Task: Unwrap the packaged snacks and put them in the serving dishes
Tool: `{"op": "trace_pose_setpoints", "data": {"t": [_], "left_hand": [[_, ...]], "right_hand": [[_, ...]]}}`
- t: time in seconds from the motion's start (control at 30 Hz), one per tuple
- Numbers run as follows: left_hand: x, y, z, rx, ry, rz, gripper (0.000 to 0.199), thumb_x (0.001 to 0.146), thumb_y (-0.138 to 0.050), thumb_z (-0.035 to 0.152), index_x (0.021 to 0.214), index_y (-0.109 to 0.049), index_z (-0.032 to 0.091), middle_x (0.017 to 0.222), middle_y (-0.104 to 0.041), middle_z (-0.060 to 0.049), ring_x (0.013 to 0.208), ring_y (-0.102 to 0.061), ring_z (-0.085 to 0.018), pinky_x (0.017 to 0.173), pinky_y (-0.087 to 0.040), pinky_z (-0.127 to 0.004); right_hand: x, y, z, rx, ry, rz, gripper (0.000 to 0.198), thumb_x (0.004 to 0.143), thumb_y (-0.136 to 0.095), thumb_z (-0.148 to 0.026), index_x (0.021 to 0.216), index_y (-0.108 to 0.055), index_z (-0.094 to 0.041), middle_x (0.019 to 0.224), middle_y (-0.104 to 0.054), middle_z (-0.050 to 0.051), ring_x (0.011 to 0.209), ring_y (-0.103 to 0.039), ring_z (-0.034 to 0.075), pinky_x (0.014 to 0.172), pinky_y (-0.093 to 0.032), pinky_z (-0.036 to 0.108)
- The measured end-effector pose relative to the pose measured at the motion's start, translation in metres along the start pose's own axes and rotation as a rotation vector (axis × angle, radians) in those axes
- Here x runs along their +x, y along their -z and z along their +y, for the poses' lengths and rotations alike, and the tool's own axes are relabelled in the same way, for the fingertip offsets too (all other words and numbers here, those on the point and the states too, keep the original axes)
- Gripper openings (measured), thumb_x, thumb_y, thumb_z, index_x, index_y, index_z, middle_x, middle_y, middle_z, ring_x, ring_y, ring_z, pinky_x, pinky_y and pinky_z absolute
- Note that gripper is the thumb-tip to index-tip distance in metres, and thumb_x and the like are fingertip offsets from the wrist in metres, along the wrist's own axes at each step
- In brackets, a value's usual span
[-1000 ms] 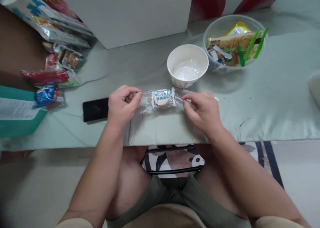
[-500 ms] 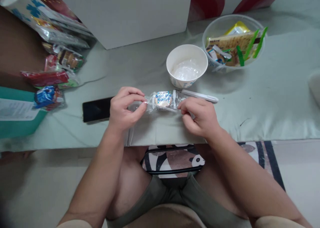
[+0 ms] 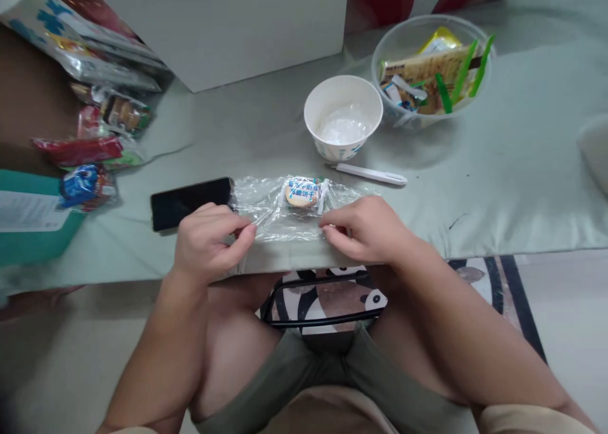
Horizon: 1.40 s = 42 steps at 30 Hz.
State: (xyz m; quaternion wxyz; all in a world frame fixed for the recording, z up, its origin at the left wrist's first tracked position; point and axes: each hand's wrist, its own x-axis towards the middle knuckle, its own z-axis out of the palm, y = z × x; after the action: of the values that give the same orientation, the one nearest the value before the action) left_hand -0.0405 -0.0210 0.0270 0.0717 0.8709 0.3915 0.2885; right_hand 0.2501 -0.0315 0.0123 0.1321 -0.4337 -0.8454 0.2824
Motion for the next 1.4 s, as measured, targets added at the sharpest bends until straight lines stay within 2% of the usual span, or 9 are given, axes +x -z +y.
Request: {"op": "trace_pose_setpoints", "data": {"t": [0.13,0.27,0.43,0.57,0.73,0.9,1.03,1.23,1.4], "left_hand": [[-0.002,0.002,-0.006,0.065,0.074,-0.074,0.051,0.091,-0.056,0.021,0.045,-0.033,0.018,0.039,-0.031,0.007,0.041,-0.027,-0.008,0.049,-0.030,-0.028],[-0.006,0.001,-0.006,0.138,0.182,-0.187,0.050,0.092,-0.058,0.029,0.045,-0.045,0.019,0.040,-0.038,0.004,0.044,-0.033,-0.009,0.050,-0.027,-0.029],[-0.012,0.003,-0.009,0.183,0.340,-0.146,0.035,0.090,-0.064,0.035,0.058,-0.066,0.021,0.048,-0.057,0.002,0.049,-0.051,-0.012,0.051,-0.031,-0.028],[-0.013,0.006,-0.010,0.048,0.296,-0.196,0.029,0.086,-0.069,0.035,0.060,-0.070,0.023,0.046,-0.055,0.003,0.047,-0.048,-0.012,0.052,-0.033,-0.028],[-0.010,0.010,-0.003,-0.330,0.216,-0.488,0.020,0.085,-0.070,0.028,0.065,-0.072,0.024,0.044,-0.050,0.007,0.041,-0.044,-0.008,0.047,-0.032,-0.025],[-0.006,0.003,-0.005,-0.155,0.195,-0.005,0.019,0.078,-0.081,0.030,0.094,-0.072,0.023,0.078,-0.067,-0.001,0.071,-0.061,-0.016,0.068,-0.052,-0.029],[-0.004,-0.015,-0.006,-0.002,0.100,-0.169,0.054,0.075,-0.084,0.028,0.126,-0.067,0.027,0.145,-0.055,-0.016,0.129,-0.055,-0.034,0.099,-0.054,-0.050],[0.005,-0.028,0.000,-0.039,0.102,0.035,0.014,0.089,-0.062,0.011,0.094,-0.071,0.021,0.119,-0.069,-0.011,0.106,-0.066,-0.024,0.088,-0.057,-0.040],[0.011,-0.027,0.001,-0.294,0.265,0.143,0.011,0.093,-0.057,0.019,0.085,-0.064,0.021,0.105,-0.071,-0.008,0.099,-0.069,-0.019,0.087,-0.057,-0.035]], "right_hand": [[0.002,0.010,-0.005,-0.073,-0.126,-0.183,0.034,0.097,-0.044,-0.031,0.090,-0.076,-0.024,0.063,-0.068,0.002,0.056,-0.054,0.014,0.060,-0.032,0.029],[0.001,0.015,-0.007,-0.178,-0.260,-0.221,0.035,0.097,-0.042,-0.036,0.100,-0.075,-0.025,0.063,-0.069,0.002,0.056,-0.055,0.017,0.059,-0.031,0.030],[-0.004,0.013,-0.002,-0.164,-0.372,-0.059,0.069,0.093,-0.050,-0.039,0.157,-0.042,-0.014,0.072,-0.077,0.003,0.058,-0.061,0.022,0.055,-0.035,0.032],[-0.007,0.008,0.002,-0.142,-0.347,0.054,0.073,0.090,-0.057,-0.037,0.157,-0.040,-0.015,0.073,-0.078,0.001,0.054,-0.062,0.021,0.050,-0.033,0.031],[-0.005,0.003,-0.004,-0.093,-0.336,0.226,0.060,0.088,-0.060,-0.033,0.147,-0.055,-0.021,0.073,-0.077,0.000,0.053,-0.062,0.017,0.050,-0.037,0.029],[-0.001,-0.002,-0.007,0.129,-0.365,0.349,0.062,0.086,-0.062,-0.029,0.147,-0.053,-0.021,0.099,-0.080,0.006,0.054,-0.062,0.014,0.056,-0.049,0.029],[0.002,-0.009,-0.003,0.152,-0.360,0.367,0.060,0.086,-0.060,-0.023,0.146,-0.056,-0.025,0.108,-0.079,0.007,0.052,-0.060,0.012,0.057,-0.051,0.030],[0.007,-0.009,-0.005,0.101,-0.321,0.520,0.022,0.087,-0.058,-0.024,0.098,-0.077,-0.022,0.086,-0.078,0.005,0.059,-0.062,0.015,0.062,-0.052,0.032],[0.008,-0.013,-0.006,0.529,-0.373,0.575,0.018,0.090,-0.059,-0.031,0.102,-0.071,-0.023,0.089,-0.075,0.004,0.060,-0.066,0.014,0.053,-0.050,0.028]]}}
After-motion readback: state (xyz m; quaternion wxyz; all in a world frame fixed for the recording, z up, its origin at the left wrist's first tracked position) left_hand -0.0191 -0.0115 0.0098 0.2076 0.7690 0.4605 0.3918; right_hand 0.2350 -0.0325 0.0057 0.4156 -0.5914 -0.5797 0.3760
